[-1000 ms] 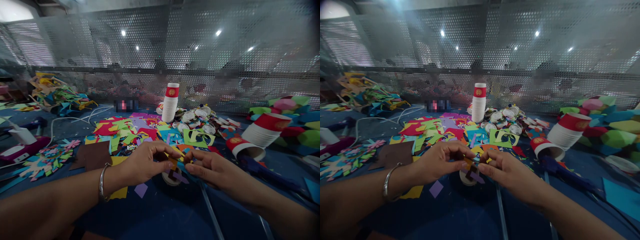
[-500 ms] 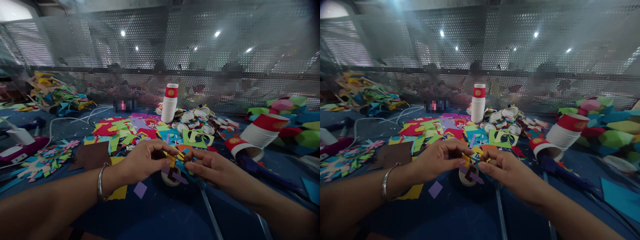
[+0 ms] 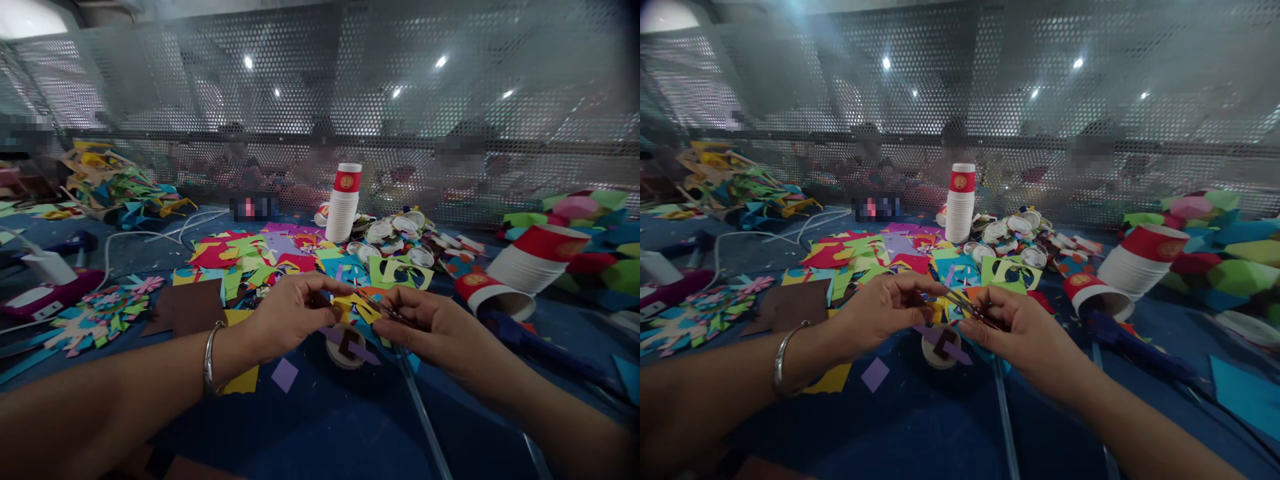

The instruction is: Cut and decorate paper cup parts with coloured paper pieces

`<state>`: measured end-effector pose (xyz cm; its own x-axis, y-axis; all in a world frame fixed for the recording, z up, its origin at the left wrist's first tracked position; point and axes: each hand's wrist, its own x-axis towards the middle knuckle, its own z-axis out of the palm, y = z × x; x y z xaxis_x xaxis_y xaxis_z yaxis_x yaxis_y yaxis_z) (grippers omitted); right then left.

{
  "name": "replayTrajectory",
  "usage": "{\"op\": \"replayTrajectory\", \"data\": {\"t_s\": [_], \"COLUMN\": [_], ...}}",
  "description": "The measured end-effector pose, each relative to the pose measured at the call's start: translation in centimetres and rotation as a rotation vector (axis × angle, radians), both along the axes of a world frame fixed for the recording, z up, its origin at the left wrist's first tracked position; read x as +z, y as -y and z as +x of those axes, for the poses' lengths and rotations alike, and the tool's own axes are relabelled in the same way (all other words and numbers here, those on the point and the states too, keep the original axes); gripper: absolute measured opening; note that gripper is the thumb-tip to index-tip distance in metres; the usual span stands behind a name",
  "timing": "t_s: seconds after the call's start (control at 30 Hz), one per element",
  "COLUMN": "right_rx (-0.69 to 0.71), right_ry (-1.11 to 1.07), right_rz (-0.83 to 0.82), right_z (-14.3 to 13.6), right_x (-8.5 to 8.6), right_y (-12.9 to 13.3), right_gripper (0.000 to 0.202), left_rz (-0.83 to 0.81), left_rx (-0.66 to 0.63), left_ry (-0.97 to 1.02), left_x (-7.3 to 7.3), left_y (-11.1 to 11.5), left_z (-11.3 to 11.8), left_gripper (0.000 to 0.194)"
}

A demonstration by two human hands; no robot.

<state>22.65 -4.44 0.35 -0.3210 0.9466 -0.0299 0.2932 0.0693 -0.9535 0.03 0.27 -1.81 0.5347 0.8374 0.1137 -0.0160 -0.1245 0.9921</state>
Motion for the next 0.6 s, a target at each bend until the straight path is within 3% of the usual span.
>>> {"op": "replayTrajectory", "data": {"t_s": [0.17,0.6], "right_rx": [-0.074,-0.061], "right_ry": [-0.017,-0.009], "right_rz": [0.097,0.17], "right_z": [-0.8,-1.8], "right_x": [-0.6,-1.2], "right_y": [0.0,0.0], "right_gripper": [0.034,0.026], "left_rz": [0.05,-0.026], "left_rx": [0.002,-0.092], "left_ry": [0.049,0.082], "left_x": [0.1,0.4], "left_y": [0.7,1.3], "left_z": [0.4,0.9], "left_gripper": [0.025,0.021]}}
